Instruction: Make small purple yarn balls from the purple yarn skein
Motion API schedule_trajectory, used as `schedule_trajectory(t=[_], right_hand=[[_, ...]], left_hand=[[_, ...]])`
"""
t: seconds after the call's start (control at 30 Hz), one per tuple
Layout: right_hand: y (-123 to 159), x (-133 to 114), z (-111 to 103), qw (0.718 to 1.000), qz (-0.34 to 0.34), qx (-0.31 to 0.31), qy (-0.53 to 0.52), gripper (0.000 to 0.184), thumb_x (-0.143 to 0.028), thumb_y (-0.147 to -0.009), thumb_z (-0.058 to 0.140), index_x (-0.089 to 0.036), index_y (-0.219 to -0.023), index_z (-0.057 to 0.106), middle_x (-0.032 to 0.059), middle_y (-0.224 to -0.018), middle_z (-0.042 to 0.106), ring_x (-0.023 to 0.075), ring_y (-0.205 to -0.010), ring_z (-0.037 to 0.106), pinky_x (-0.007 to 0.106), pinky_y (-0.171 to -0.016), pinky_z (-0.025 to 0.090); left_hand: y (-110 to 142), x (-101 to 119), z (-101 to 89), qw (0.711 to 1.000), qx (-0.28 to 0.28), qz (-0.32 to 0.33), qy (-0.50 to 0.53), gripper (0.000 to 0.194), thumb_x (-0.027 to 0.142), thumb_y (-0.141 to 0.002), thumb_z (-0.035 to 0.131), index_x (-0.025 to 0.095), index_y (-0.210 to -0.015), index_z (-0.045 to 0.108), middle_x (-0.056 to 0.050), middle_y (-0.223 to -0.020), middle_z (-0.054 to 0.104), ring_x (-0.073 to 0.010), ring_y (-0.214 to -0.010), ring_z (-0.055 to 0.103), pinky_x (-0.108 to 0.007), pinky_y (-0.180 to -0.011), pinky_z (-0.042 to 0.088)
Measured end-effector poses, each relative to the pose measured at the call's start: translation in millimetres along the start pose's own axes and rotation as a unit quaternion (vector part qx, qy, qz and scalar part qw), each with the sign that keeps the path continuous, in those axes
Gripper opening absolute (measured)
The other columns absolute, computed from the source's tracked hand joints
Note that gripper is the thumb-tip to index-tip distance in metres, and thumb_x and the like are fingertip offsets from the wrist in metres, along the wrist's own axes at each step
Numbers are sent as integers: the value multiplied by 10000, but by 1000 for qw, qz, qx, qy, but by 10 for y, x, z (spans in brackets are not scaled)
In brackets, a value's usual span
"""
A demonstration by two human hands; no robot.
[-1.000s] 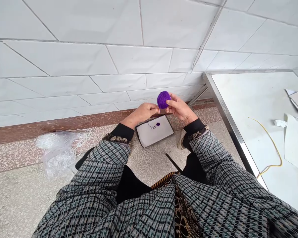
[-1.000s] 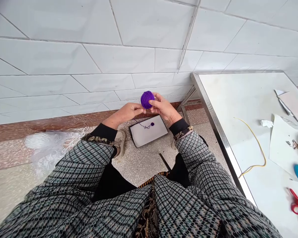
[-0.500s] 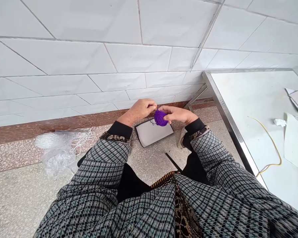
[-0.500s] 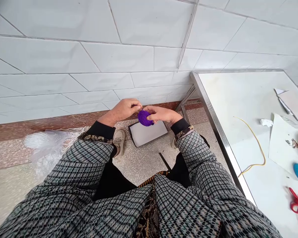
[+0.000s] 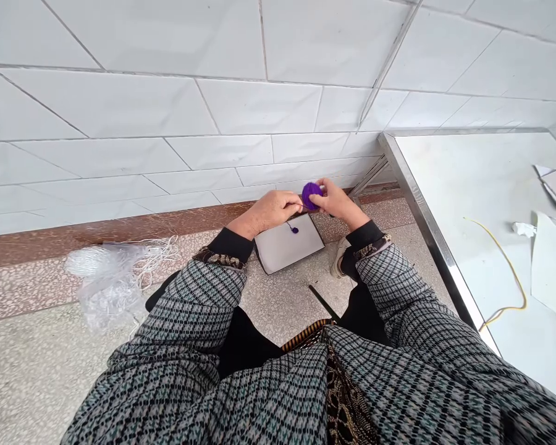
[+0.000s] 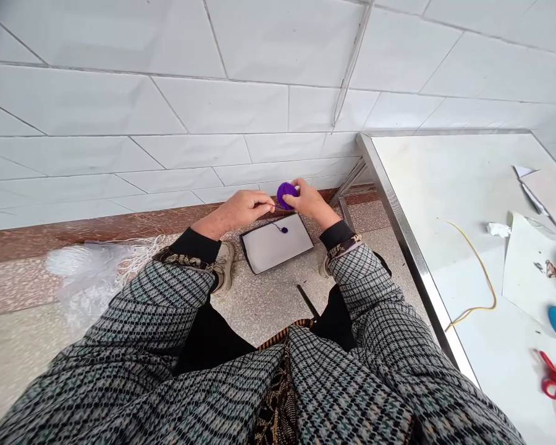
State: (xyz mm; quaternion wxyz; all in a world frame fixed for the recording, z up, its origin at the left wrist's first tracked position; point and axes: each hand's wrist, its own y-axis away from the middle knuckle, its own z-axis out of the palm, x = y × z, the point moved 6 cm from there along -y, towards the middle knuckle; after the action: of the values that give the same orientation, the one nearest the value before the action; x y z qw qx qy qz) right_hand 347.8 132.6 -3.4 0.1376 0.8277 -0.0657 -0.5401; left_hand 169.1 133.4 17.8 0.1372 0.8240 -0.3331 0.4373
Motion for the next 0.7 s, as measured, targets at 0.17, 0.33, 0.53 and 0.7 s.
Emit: schedule_trajectory(t=[0.17,0.33,0.53,0.7], right_hand=[[269,-113,303,946,-13,-323,14,306,-153,-837,747,-152,-1120,631,-26,-798,657,86,-574,560,200,-535,476],[158,-216,129,938,-99,-239,-231,528,-405,-800,875,-183,-1161,561,-13,-903,692,87,-635,620,195,-559,540],[-34,-78,-36,977,-66,-40,-200,473,-390,-833,769,-225,-1156,466,-34,-895,667,93,-606,594,232,-591,531],[33,-47,-22,997,-18,-17,78,387,-209,-768,743,-196,-1101,547,-33,-851,616,126,-677,559,252,-608,469]], left_hand=[[-28,-94,-201,997,63,-15,-35,264,341,-904,515,187,-815,709,-81,-910,760,-233,-887,669,-342,-868,502],[-47,-210,-99,995,49,-79,-28,247,344,-902,524,187,-812,693,-52,-809,726,-218,-797,638,-324,-757,470],[-15,10,223,997,-73,16,-2,267,346,-899,514,188,-806,709,-44,-837,737,-188,-783,641,-303,-767,476],[-11,65,55,999,-12,30,-3,268,339,-902,520,182,-822,722,-66,-885,752,-198,-809,657,-318,-798,492]])
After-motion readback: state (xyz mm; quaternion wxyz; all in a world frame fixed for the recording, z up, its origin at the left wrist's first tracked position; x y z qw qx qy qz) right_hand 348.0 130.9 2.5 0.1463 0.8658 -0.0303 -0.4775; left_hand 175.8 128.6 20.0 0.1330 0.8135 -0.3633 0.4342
